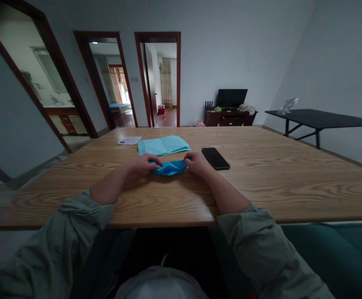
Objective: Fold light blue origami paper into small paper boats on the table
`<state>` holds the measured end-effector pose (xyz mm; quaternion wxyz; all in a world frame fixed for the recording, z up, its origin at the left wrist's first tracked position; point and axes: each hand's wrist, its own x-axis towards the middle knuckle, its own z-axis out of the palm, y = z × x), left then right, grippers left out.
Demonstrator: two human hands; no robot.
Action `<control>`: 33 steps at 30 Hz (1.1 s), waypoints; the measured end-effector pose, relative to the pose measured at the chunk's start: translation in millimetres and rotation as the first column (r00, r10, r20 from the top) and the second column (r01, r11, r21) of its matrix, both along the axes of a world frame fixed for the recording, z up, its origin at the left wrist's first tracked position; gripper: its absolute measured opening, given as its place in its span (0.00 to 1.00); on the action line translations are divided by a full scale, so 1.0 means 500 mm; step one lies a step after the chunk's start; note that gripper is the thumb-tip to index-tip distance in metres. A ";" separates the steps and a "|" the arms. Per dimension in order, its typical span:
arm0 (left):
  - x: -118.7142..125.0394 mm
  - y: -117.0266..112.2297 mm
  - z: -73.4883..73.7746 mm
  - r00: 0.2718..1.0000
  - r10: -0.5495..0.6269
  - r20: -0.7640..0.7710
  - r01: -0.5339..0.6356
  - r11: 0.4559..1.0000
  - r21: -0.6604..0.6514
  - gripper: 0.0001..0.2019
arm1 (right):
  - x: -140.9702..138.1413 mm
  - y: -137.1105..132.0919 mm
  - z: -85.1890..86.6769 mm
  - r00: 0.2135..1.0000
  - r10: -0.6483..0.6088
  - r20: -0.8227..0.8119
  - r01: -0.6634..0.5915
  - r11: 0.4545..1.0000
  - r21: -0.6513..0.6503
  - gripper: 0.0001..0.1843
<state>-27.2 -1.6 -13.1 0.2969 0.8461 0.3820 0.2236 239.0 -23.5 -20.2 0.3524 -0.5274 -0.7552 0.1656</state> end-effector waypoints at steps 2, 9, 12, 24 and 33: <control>-0.004 0.001 -0.002 1.000 0.023 0.010 -0.023 1.000 -0.003 0.14 | 0.001 -0.001 0.003 1.000 -0.009 0.019 0.009 1.000 -0.005 0.11; -0.015 0.000 -0.002 0.997 0.073 0.019 -0.072 0.997 -0.031 0.15 | 0.010 0.001 0.005 0.997 -0.045 0.069 0.045 0.999 -0.010 0.11; -0.019 0.001 0.000 0.998 0.060 0.037 -0.059 0.998 -0.028 0.15 | 0.009 -0.002 0.006 0.997 -0.034 0.068 0.035 0.999 -0.022 0.10; 0.000 -0.029 0.021 0.997 0.029 -0.072 -0.026 0.999 0.042 0.16 | -0.001 -0.009 0.011 0.986 0.149 0.076 -0.150 0.989 0.007 0.10; 0.007 -0.038 0.024 0.985 0.024 -0.169 -0.010 0.997 0.082 0.19 | -0.018 -0.043 0.028 0.933 0.271 0.236 -0.256 0.962 -0.095 0.15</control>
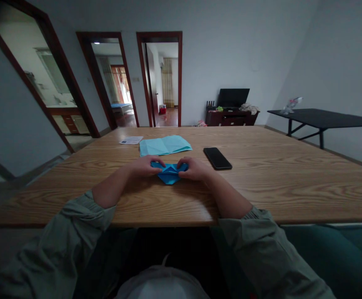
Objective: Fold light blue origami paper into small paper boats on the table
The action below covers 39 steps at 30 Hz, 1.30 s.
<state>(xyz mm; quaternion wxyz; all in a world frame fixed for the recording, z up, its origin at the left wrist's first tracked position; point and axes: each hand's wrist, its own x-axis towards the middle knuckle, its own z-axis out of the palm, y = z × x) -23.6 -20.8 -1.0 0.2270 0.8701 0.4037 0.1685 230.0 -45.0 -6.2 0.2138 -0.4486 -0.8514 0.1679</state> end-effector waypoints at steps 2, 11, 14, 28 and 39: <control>-0.001 -0.002 0.004 1.000 -0.003 -0.014 0.003 1.000 0.000 0.23 | -0.002 -0.004 0.003 1.000 0.001 0.016 -0.001 1.000 -0.018 0.17; 0.006 -0.002 0.002 0.999 0.019 -0.037 -0.020 1.000 -0.009 0.24 | -0.007 0.002 -0.004 0.998 -0.063 0.007 0.064 0.998 -0.029 0.22; 0.008 -0.002 -0.001 0.998 0.048 -0.042 -0.048 0.999 0.013 0.23 | -0.006 0.009 -0.009 0.998 -0.064 -0.007 0.064 0.998 0.004 0.19; 0.004 0.010 -0.007 0.996 0.084 -0.031 -0.080 0.989 0.124 0.17 | -0.004 0.039 -0.029 0.980 -0.151 -0.128 0.167 0.977 0.130 0.17; 0.004 0.006 -0.001 0.988 0.149 -0.030 -0.144 0.982 0.126 0.19 | -0.008 0.012 -0.015 0.988 -0.140 -0.068 0.153 0.953 0.260 0.10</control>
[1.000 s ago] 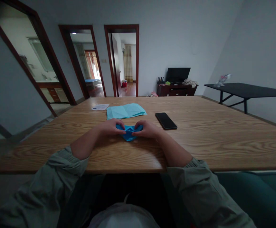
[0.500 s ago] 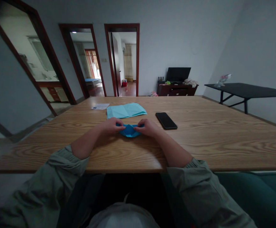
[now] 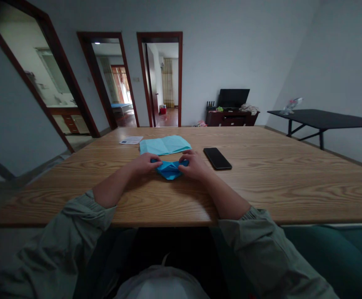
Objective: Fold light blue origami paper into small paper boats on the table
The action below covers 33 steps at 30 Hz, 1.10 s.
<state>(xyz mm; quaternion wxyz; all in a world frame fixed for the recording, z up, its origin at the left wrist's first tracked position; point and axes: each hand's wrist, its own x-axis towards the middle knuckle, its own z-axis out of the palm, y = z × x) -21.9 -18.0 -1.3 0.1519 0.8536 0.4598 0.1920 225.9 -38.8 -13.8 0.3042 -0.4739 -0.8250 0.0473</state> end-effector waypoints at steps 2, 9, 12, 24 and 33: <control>0.000 0.000 -0.001 1.000 -0.004 0.011 0.004 1.000 -0.002 0.19 | -0.003 -0.008 0.004 0.998 -0.022 0.057 0.018 0.997 0.072 0.12; 0.001 0.004 -0.006 0.999 -0.020 0.035 0.019 1.000 0.017 0.19 | -0.035 -0.035 0.004 0.956 0.004 0.294 -0.074 0.972 0.225 0.13; 0.001 0.006 -0.009 0.999 -0.027 0.031 0.027 1.000 0.015 0.19 | -0.040 -0.040 0.005 0.947 0.004 0.320 -0.086 0.966 0.244 0.13; 0.002 0.005 -0.010 0.995 -0.044 0.084 0.045 0.999 -0.014 0.18 | -0.044 -0.038 0.017 0.916 -0.121 0.382 0.036 0.974 0.223 0.15; 0.003 0.004 -0.009 0.997 -0.035 0.073 0.038 0.999 -0.038 0.19 | -0.037 -0.019 0.003 0.952 -0.194 0.237 0.160 0.975 0.157 0.16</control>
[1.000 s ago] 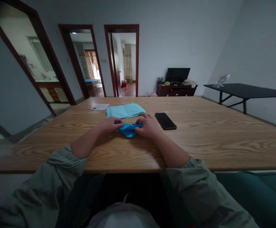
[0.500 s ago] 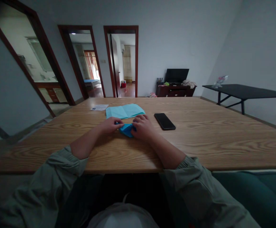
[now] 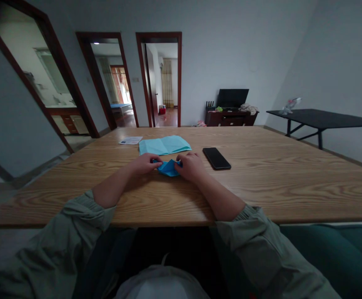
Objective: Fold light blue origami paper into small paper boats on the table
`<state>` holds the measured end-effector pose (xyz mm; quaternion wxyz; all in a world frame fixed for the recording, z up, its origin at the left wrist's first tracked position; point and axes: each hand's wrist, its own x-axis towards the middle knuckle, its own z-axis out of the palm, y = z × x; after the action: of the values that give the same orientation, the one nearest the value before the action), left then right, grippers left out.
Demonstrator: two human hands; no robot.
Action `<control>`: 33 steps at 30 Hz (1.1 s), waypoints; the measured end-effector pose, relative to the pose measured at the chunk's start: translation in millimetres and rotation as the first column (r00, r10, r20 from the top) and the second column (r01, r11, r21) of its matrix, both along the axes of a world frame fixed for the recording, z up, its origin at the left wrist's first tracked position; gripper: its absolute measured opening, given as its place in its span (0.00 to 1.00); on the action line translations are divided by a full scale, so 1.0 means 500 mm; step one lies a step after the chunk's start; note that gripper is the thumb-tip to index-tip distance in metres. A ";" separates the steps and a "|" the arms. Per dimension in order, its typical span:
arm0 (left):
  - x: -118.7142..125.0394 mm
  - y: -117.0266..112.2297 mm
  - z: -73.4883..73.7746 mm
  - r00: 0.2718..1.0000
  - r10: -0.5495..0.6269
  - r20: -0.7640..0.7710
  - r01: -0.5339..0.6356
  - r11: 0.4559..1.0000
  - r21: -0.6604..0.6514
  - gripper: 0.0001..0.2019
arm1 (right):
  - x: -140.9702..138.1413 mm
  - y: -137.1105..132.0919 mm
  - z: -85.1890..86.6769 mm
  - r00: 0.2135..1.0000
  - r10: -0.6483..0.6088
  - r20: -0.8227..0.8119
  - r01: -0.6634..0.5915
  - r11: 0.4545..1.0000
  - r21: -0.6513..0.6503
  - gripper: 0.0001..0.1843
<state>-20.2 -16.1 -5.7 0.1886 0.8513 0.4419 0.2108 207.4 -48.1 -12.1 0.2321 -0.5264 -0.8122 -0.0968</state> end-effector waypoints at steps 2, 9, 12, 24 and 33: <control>-0.003 0.001 -0.001 1.000 0.001 0.002 -0.001 1.000 -0.001 0.18 | 0.002 0.001 0.000 1.000 0.014 -0.028 -0.014 1.000 -0.013 0.16; -0.013 0.004 0.001 0.999 0.029 -0.032 -0.030 0.999 -0.039 0.19 | 0.018 0.006 0.004 0.997 0.016 -0.076 -0.023 0.995 -0.100 0.17; -0.015 0.006 0.002 0.999 0.021 -0.034 -0.023 0.998 -0.057 0.20 | 0.023 0.011 0.000 0.994 0.019 -0.107 -0.034 0.990 -0.136 0.18; -0.023 0.007 0.004 1.000 0.010 0.004 -0.009 0.989 -0.145 0.27 | 0.039 0.028 -0.014 0.981 -0.068 -0.181 0.034 0.982 -0.184 0.23; -0.037 0.017 0.005 1.000 0.018 0.009 -0.017 0.996 -0.082 0.20 | 0.038 0.019 -0.004 0.926 0.106 -0.362 -0.099 0.994 0.038 0.26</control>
<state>-38.5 -7.5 -3.3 0.2239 0.8378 0.4568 0.1984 226.3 -38.5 -14.1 0.3878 -0.4899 -0.7808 0.0068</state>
